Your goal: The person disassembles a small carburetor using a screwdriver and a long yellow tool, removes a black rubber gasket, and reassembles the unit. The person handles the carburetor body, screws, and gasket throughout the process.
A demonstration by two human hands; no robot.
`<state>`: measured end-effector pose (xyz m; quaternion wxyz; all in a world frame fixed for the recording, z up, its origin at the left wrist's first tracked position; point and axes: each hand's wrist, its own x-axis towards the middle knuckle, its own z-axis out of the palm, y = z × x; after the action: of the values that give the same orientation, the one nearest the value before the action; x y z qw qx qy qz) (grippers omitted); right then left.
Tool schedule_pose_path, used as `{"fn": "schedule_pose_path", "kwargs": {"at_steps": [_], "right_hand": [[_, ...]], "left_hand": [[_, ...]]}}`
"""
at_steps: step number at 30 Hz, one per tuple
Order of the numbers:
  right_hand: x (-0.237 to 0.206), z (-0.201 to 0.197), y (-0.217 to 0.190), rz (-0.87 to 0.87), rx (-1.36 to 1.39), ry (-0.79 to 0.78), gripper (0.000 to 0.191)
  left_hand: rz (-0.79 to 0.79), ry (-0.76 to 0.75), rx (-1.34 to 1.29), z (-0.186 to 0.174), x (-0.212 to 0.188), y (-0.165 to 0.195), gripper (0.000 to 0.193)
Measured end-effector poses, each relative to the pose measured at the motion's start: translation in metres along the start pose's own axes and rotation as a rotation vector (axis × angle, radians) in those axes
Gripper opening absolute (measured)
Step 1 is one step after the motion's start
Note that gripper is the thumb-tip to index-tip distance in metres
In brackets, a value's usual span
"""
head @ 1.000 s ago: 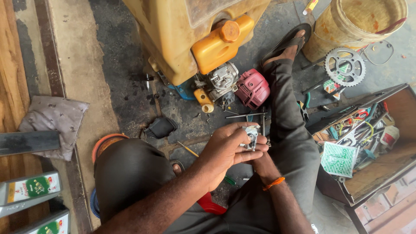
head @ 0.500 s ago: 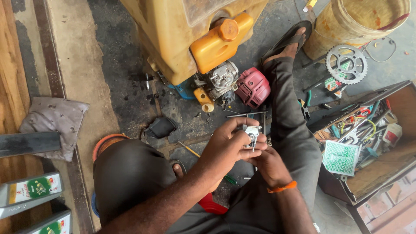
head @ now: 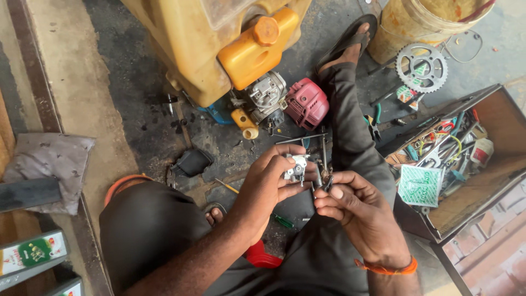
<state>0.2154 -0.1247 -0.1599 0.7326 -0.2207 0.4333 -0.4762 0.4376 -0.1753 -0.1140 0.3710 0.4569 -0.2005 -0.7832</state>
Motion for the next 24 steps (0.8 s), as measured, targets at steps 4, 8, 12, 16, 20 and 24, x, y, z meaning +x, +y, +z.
{"fn": "schedule_pose_path", "kwargs": {"at_steps": [4, 8, 12, 16, 20, 24], "right_hand": [[-0.012, 0.012, -0.004, -0.060, -0.069, 0.006, 0.032], [-0.019, 0.014, -0.006, -0.063, -0.100, 0.042, 0.030], [-0.019, 0.011, -0.006, -0.054, -0.093, 0.054, 0.025], [-0.019, 0.019, -0.004, -0.159, -0.167, 0.055, 0.020], [-0.022, 0.041, -0.005, -0.420, -0.516, 0.194, 0.019], [-0.023, 0.068, -0.012, -0.621, -0.832, 0.212, 0.020]], "left_hand": [[-0.002, -0.007, -0.001, 0.001, -0.001, -0.002, 0.035], [-0.002, -0.014, 0.008, 0.004, -0.002, -0.004, 0.036], [-0.009, -0.016, 0.023, 0.007, -0.004, -0.004, 0.036], [-0.018, -0.009, 0.054, 0.006, -0.006, -0.005, 0.036], [-0.010, -0.085, 0.029, 0.002, -0.007, -0.005, 0.037], [0.003, -0.111, 0.040, -0.002, -0.008, -0.008, 0.037]]}}
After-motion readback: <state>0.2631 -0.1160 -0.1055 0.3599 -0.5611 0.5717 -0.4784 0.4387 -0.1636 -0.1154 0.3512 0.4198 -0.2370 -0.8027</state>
